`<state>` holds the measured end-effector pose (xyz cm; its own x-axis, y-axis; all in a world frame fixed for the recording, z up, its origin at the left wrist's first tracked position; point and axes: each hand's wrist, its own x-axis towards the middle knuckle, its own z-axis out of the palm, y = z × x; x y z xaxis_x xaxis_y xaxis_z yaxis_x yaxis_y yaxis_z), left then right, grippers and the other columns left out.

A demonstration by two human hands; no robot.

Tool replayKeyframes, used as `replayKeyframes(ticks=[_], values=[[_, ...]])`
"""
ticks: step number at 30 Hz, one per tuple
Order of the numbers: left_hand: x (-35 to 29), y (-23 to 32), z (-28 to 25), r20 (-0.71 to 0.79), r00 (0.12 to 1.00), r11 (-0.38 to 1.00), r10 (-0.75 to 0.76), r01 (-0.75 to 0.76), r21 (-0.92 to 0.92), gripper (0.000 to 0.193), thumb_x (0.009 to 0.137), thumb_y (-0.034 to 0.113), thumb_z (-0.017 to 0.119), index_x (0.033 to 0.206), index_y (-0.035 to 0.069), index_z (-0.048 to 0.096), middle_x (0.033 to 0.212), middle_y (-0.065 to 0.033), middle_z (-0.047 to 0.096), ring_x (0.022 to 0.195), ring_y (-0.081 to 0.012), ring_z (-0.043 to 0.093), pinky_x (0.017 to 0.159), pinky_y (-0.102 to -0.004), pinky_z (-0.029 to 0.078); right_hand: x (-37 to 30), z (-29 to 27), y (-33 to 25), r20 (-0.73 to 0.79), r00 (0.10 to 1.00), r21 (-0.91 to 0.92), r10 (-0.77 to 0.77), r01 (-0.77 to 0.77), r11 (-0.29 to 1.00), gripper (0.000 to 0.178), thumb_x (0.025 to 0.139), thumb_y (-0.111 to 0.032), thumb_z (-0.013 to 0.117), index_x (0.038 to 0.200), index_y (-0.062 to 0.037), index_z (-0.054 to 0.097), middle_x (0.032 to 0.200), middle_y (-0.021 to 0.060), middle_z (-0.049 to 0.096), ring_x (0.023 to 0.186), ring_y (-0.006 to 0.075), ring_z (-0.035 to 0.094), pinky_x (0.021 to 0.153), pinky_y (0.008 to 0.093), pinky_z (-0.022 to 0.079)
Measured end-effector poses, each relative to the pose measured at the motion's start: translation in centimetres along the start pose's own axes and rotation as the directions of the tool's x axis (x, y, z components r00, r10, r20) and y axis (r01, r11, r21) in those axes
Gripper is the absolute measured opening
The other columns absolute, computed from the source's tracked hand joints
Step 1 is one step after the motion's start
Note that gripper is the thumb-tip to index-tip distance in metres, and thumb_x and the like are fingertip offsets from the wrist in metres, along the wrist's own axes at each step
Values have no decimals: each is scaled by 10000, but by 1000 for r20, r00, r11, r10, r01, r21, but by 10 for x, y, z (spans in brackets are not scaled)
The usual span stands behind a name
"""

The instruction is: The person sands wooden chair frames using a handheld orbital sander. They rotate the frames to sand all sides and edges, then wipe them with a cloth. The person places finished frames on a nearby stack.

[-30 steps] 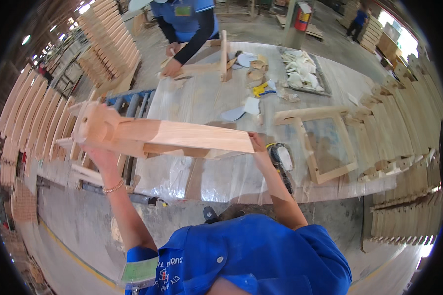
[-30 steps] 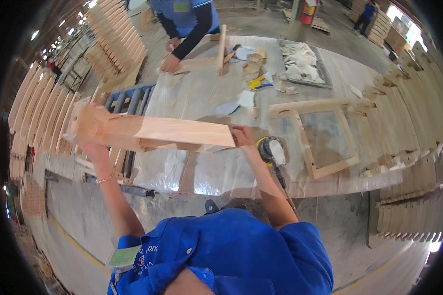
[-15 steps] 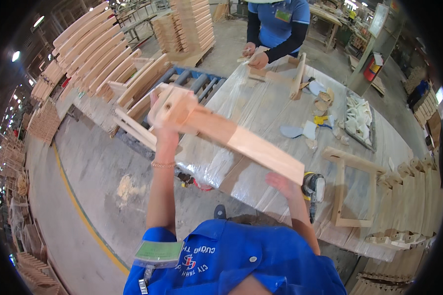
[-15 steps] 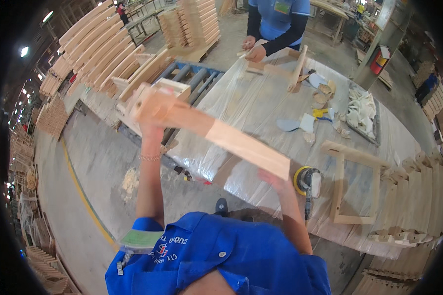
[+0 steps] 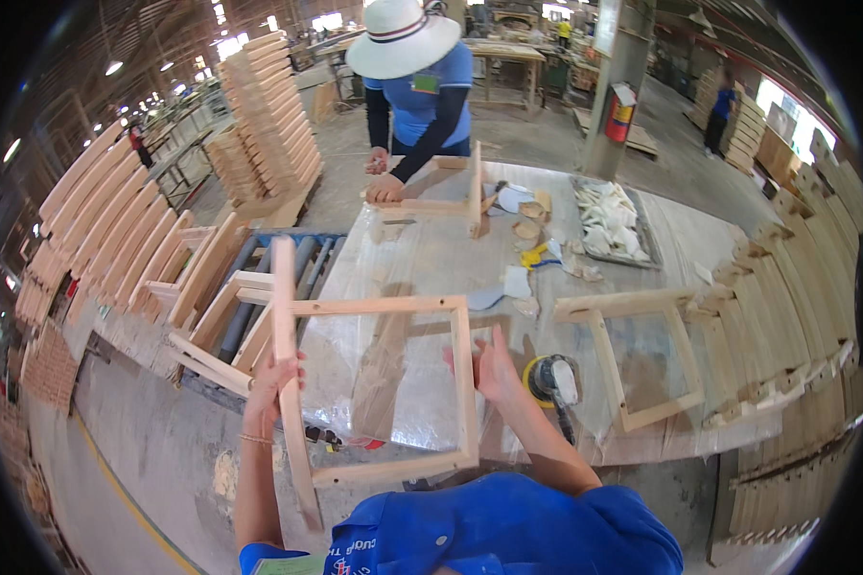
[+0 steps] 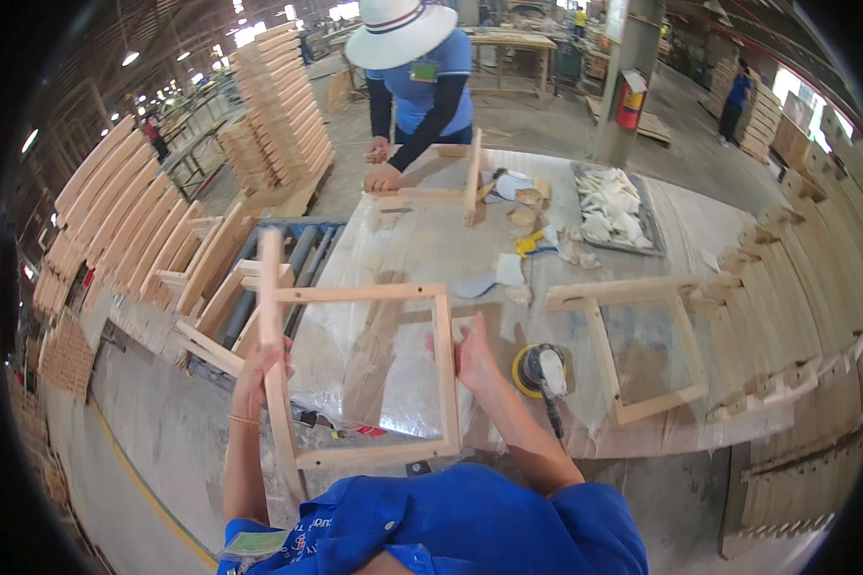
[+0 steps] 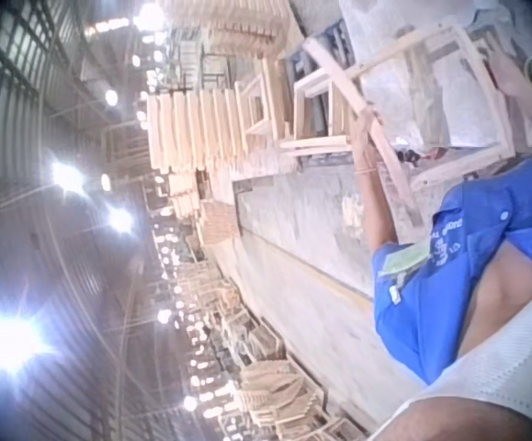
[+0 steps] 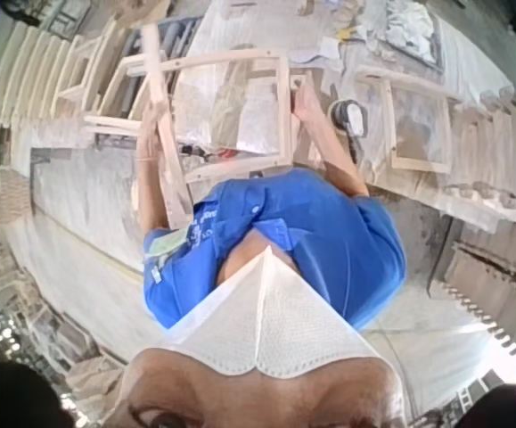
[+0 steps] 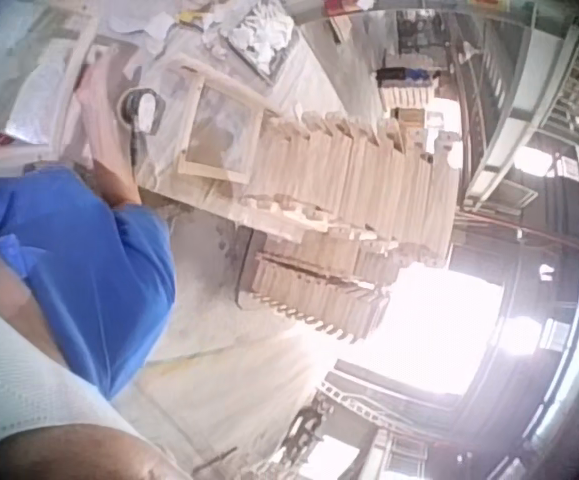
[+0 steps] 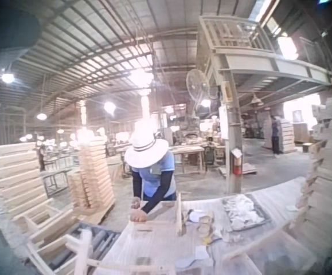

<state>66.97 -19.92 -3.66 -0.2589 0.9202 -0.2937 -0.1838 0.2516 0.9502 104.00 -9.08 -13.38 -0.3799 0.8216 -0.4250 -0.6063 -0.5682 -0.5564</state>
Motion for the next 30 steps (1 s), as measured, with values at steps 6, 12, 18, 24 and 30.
replayKeyframes(ticks=[6,12,18,24,30], values=[[-21,54,42,292,703,564,648,-701,436,601,798,93,763,1330,42,488,1183,-71,568,1077,-159,575,942,-288,477,-7,16,-35,-25,983,130,-184,186,974,653,984,-565,439,1342,-20,472,1203,200,646,1157,290,614,912,399,502],[-8,49,66,309,667,441,678,-705,556,758,792,53,767,1452,41,394,1388,-84,504,1245,-194,503,1026,-347,456,-19,-11,-33,-115,947,-5,-300,302,953,562,999,-436,520,1425,-75,459,1352,198,544,1170,294,598,996,394,456],[-8,57,62,289,736,698,612,-675,240,962,699,104,867,1496,54,330,1484,-88,434,1327,-209,438,1115,-344,379,-85,-99,-49,330,630,-838,-703,-149,-526,856,821,-301,768,1520,-133,303,1398,267,420,1265,392,499,987,433,478],[-24,75,70,451,685,709,572,-690,149,1082,632,195,898,1524,51,304,1556,-90,364,1428,-214,329,1168,-355,292,-93,-109,-42,-44,785,-931,-617,-257,-260,929,705,-230,857,1485,-165,357,1343,258,425,1204,423,527,936,463,502],[-23,98,103,205,639,667,741,-736,-114,855,762,177,814,1476,31,367,1405,-119,481,1280,-198,477,1056,-320,403,-85,-107,-49,-94,766,-922,-637,-308,-235,834,699,-236,852,1419,-210,430,1272,217,488,1112,396,582,868,474,522]])
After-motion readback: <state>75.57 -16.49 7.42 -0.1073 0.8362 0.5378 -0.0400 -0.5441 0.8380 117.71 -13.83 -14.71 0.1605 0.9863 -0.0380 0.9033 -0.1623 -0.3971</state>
